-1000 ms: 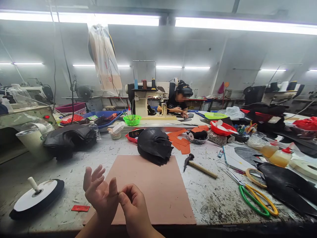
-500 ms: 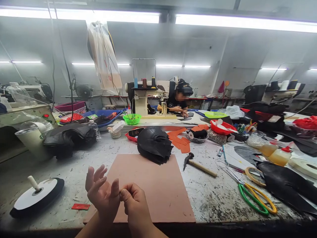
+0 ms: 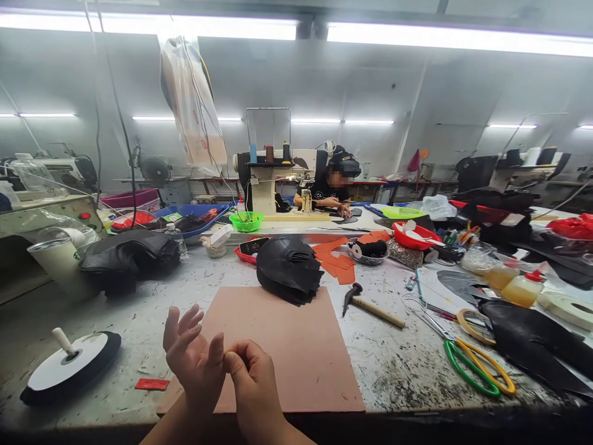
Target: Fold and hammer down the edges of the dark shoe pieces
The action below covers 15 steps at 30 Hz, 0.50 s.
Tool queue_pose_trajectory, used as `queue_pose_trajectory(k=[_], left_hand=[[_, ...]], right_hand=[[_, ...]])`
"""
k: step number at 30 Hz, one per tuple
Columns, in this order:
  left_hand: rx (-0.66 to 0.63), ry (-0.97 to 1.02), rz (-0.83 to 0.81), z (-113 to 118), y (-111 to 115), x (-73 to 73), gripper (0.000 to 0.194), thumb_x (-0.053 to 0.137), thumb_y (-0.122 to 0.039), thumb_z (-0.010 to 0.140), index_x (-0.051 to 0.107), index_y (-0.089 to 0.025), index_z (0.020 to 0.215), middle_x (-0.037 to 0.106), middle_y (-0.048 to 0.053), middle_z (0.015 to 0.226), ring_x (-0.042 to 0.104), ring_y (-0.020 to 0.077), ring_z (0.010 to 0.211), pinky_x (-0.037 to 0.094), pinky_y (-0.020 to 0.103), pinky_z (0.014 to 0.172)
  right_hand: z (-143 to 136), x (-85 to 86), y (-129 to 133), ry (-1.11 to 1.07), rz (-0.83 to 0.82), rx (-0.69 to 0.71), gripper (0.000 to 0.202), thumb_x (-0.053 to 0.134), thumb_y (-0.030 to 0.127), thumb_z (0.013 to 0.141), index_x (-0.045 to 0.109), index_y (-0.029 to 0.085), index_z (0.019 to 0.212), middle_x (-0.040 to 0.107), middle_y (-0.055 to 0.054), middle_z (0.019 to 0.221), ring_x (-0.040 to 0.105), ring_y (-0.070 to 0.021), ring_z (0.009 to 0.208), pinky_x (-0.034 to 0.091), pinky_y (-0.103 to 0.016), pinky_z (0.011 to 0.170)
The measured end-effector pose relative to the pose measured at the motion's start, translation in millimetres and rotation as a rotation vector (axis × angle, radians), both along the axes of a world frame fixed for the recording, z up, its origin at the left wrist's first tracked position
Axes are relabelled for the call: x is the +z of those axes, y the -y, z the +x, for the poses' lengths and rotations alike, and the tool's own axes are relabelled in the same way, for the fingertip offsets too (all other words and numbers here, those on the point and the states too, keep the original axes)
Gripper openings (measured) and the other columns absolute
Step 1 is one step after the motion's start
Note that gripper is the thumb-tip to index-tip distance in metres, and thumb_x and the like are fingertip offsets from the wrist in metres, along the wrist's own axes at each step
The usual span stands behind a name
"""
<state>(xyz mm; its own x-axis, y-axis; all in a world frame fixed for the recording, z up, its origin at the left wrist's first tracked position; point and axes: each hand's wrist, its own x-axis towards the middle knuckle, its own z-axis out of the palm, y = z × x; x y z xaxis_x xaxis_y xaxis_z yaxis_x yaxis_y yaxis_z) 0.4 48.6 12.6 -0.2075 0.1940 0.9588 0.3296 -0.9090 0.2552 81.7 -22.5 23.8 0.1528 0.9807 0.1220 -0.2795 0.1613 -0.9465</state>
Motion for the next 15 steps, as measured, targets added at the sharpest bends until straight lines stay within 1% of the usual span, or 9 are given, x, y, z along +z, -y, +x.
queue_pose_trajectory(k=[3,7,10,13,15], left_hand=[[0.009,0.002,-0.017,0.5,1.0,0.6,0.030,0.062,-0.009,0.077,0.048,-0.022,0.101,0.032,0.009,0.141,0.051,0.0195,0.113,0.046,0.039,0.092],[0.027,0.015,-0.035,0.8,1.2,1.6,0.028,0.061,-0.010,0.079,0.047,-0.021,0.100,0.031,0.009,0.141,0.051,0.0198,0.113,0.046,0.041,0.093],[0.031,0.018,-0.035,0.7,0.9,1.9,0.028,0.061,-0.010,0.079,0.047,-0.021,0.100,0.031,0.009,0.141,0.051,0.0196,0.113,0.046,0.040,0.093],[0.023,0.002,-0.032,0.9,1.2,1.4,0.027,0.060,-0.011,0.080,0.046,-0.022,0.100,0.031,0.009,0.141,0.050,0.0200,0.115,0.046,0.040,0.093],[0.018,-0.006,-0.029,1.2,1.6,0.8,0.029,0.061,-0.010,0.079,0.046,-0.022,0.101,0.031,0.009,0.141,0.050,0.0200,0.115,0.046,0.039,0.093]], right_hand=[[0.0,-3.1,1.0,0.098,0.092,-0.047,0.031,0.055,0.047,0.079,0.058,0.019,0.068,0.054,-0.001,0.065,0.048,-0.0149,0.064,0.040,-0.026,0.062],[2.0,-3.6,2.6,0.264,0.196,-0.120,0.028,0.049,0.040,0.084,0.063,0.019,0.072,0.058,-0.002,0.070,0.052,-0.0152,0.066,0.041,-0.026,0.061],[2.5,-4.4,2.4,0.320,0.214,-0.136,0.025,0.051,0.037,0.084,0.065,0.019,0.073,0.059,-0.003,0.069,0.051,-0.0147,0.063,0.040,-0.025,0.057],[1.3,-9.5,0.1,0.310,0.216,-0.162,0.023,0.053,0.036,0.082,0.064,0.019,0.071,0.057,-0.001,0.065,0.047,-0.0130,0.057,0.036,-0.025,0.053],[0.3,-14.1,-2.1,0.289,0.224,-0.186,0.024,0.052,0.036,0.083,0.062,0.019,0.069,0.055,0.000,0.064,0.044,-0.0124,0.057,0.035,-0.025,0.053]])
